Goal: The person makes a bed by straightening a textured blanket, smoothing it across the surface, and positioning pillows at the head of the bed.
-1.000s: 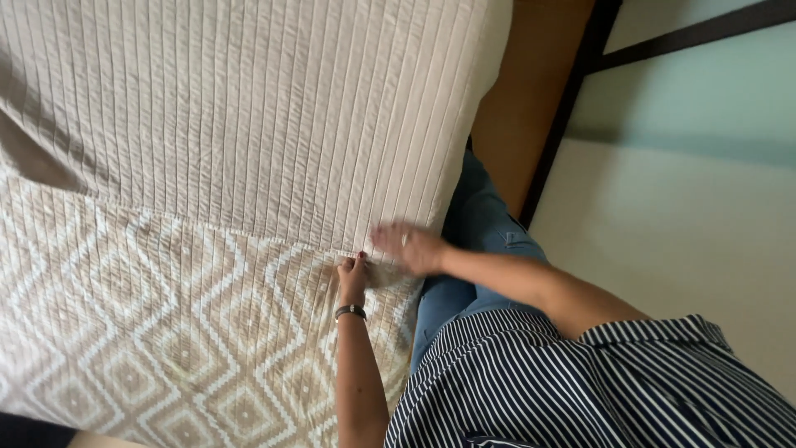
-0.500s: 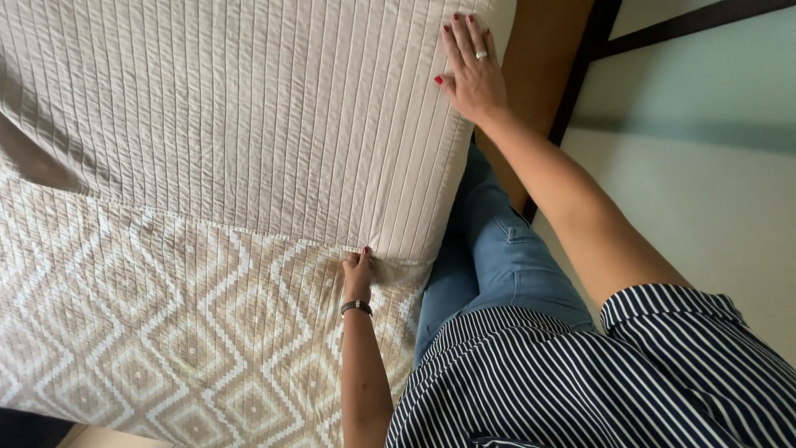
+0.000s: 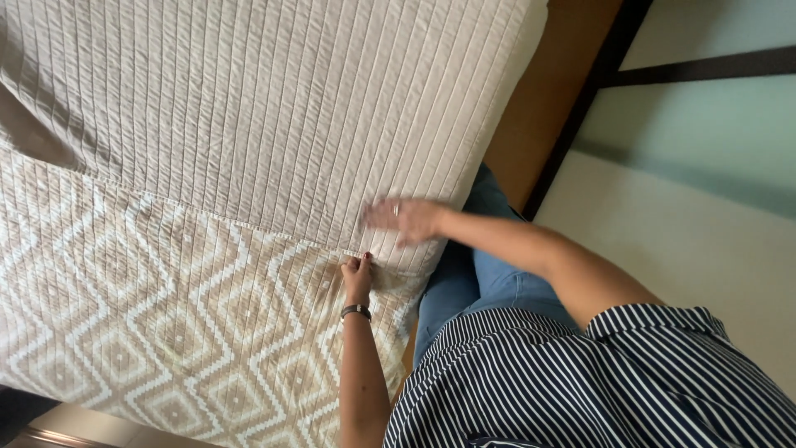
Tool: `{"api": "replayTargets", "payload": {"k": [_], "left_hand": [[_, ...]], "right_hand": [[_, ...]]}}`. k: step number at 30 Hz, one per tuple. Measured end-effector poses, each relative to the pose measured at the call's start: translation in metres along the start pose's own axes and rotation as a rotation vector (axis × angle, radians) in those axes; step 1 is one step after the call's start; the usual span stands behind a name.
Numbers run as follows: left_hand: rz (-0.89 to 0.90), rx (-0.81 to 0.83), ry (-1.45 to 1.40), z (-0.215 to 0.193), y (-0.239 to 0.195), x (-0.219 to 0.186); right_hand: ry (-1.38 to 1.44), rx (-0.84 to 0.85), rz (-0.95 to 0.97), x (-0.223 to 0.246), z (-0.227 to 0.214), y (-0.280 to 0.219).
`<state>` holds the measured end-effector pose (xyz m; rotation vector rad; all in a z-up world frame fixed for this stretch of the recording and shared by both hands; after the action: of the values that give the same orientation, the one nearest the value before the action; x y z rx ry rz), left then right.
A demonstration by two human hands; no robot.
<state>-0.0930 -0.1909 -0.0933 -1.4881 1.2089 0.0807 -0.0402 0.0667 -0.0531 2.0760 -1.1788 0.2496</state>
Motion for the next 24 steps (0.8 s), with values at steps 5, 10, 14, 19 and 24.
{"api": "replayTargets", "payload": {"k": [5, 10, 14, 19, 24], "left_hand": [[-0.041, -0.041, 0.082, 0.0, 0.0, 0.006], [-0.09, -0.066, 0.104, -0.001, 0.0, 0.009], [-0.123, -0.065, 0.125, 0.002, 0.001, 0.007], [-0.169, -0.103, 0.143, 0.001, 0.001, 0.022], [-0.25, -0.134, 0.12, 0.006, 0.0, 0.016]], "right_hand": [[-0.094, 0.152, 0.556, -0.161, -0.133, 0.028], [-0.466, 0.396, 0.84, -0.248, -0.215, 0.041], [-0.627, 0.452, 1.013, -0.207, -0.223, 0.093], [-0.275, 0.435, 0.352, -0.11, -0.071, 0.095], [0.051, 0.434, 0.349, -0.168, -0.044, 0.112]]}}
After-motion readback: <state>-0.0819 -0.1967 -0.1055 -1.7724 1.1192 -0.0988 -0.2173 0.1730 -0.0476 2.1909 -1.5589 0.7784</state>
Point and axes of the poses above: each hand's wrist, its own y-axis towards the middle knuckle, its own z-axis out of the palm, x = y × z, the point moved 4 cm from there along y, towards the middle knuckle, and after that the axes turned 3 degrees about x, right-handed, at the moved point
